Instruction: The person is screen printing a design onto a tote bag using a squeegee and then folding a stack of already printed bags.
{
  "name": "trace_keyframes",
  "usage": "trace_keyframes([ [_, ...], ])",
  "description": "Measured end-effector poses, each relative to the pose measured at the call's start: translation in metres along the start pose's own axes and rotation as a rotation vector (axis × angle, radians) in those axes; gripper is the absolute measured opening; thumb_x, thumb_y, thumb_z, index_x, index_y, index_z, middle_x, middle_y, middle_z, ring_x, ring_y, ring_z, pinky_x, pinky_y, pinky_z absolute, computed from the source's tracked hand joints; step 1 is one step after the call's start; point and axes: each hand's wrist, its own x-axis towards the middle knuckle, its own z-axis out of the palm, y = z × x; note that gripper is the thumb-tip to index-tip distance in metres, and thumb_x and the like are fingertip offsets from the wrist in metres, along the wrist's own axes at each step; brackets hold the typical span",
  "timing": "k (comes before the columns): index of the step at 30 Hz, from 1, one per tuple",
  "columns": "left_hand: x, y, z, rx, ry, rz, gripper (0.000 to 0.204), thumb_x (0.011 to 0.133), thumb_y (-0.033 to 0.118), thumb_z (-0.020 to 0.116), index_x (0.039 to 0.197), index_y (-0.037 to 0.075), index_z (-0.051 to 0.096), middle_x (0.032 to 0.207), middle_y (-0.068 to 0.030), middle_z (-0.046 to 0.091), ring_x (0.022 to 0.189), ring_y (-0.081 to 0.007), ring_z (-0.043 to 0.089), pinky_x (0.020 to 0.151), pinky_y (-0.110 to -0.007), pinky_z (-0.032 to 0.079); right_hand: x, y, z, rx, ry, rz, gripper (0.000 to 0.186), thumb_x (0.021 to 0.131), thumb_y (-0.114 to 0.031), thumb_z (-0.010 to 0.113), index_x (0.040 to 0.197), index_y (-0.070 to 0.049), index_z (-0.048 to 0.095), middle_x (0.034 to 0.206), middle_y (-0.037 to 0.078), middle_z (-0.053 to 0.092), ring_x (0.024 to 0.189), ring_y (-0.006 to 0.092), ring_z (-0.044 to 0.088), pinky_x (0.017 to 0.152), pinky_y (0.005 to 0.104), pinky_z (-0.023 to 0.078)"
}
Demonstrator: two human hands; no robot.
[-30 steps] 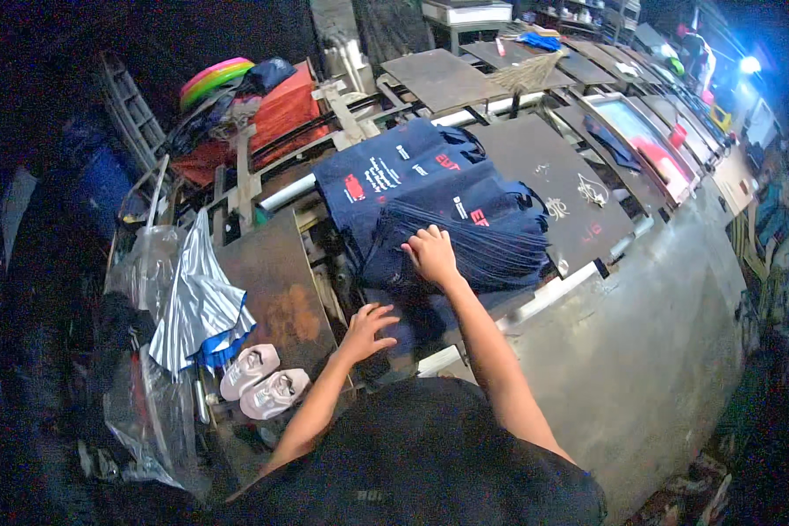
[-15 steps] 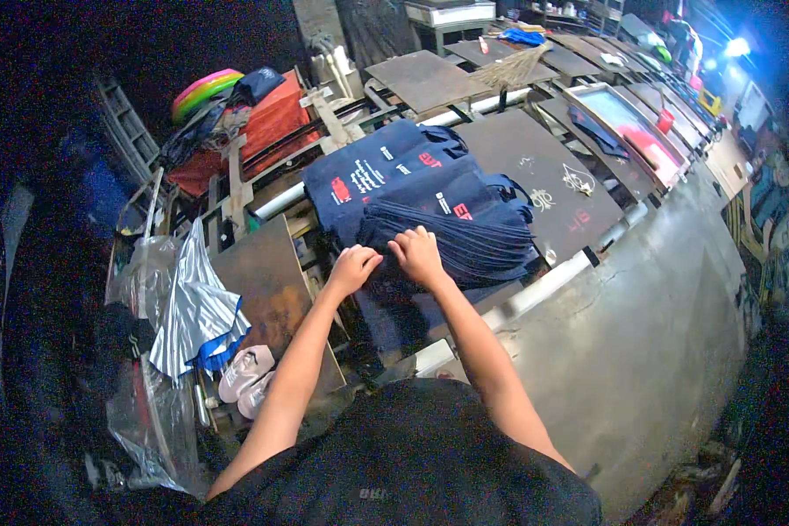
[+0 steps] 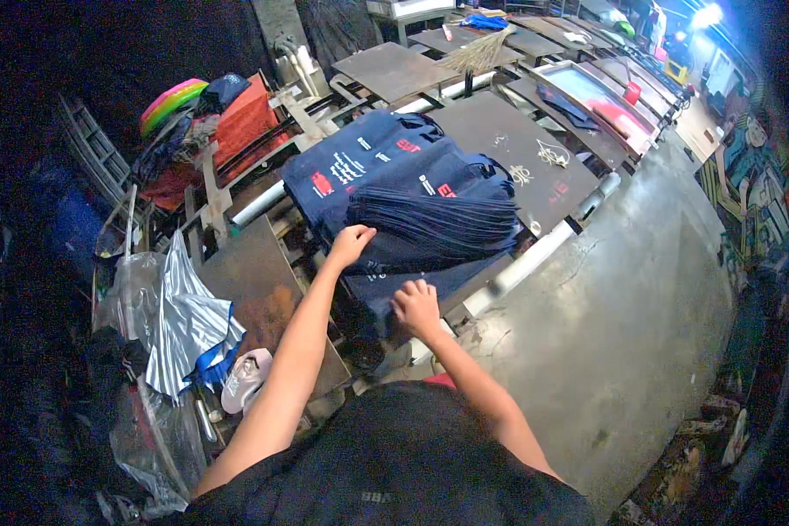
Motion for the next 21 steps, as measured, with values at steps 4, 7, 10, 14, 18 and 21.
trace_keyframes([
  [4,-0.019,0.010,-0.003,0.022,0.034,-0.011,0.040,0.095,0.038,0.060,0.097,-0.001,0.070,0.091,-0.0202,0.070,0.087,-0.0335,0.068,0.078,-0.041,0.051,0.043,0.003,-0.012,0.051,-0.027,0.216,0.015,0.079,-0.025,0.066,0.078,-0.011,0.070,0.090,0.007,0.059,0.094,0.0281,0.053,0.078,0.0432,0.041],
  [7,-0.042,0.005,-0.012,0.007,0.089,-0.036,0.034,0.092,0.038,0.060,0.096,0.007,0.072,0.096,-0.0158,0.070,0.096,-0.0360,0.065,0.083,-0.045,0.050,0.081,-0.001,-0.015,0.046,-0.008,0.237,0.018,0.080,-0.026,0.065,0.077,-0.011,0.073,0.087,0.007,0.060,0.091,0.0286,0.054,0.075,0.0441,0.042],
  [10,-0.074,0.042,-0.011,-0.050,0.428,0.219,0.022,0.086,0.028,0.068,0.092,0.007,0.070,0.096,-0.0130,0.068,0.095,-0.0343,0.062,0.084,-0.043,0.049,0.103,0.019,-0.007,-0.082,0.037,0.228,0.020,0.082,-0.029,0.065,0.078,-0.011,0.074,0.086,0.007,0.061,0.091,0.0291,0.054,0.074,0.0439,0.043],
  [14,-0.142,0.027,0.004,-0.023,0.189,0.343,0.034,0.077,0.029,0.078,0.100,0.008,0.068,0.106,-0.0093,0.066,0.100,-0.0302,0.059,0.093,-0.041,0.043,0.124,0.042,0.005,-0.145,-0.042,0.205,0.024,0.086,-0.034,0.065,0.083,-0.012,0.075,0.091,0.009,0.063,0.094,0.0291,0.057,0.074,0.0440,0.044],
  [18,-0.178,-0.004,0.025,0.046,0.148,0.321,0.027,0.076,0.025,0.078,0.096,0.009,0.069,0.100,-0.0086,0.067,0.102,-0.0292,0.058,0.092,-0.039,0.044,0.136,0.047,0.008,-0.103,-0.101,0.165,0.026,0.087,-0.037,0.065,0.083,-0.013,0.076,0.089,0.009,0.064,0.090,0.0294,0.059,0.073,0.0446,0.045],
  [21,-0.151,0.010,0.019,0.033,0.093,0.127,0.021,0.078,0.021,0.077,0.092,0.008,0.069,0.095,-0.0101,0.066,0.096,-0.0293,0.058,0.089,-0.038,0.045,0.133,0.057,0.006,-0.063,-0.127,0.133,0.026,0.086,-0.037,0.066,0.083,-0.013,0.076,0.089,0.009,0.064,0.090,0.0295,0.059,0.072,0.0441,0.045],
])
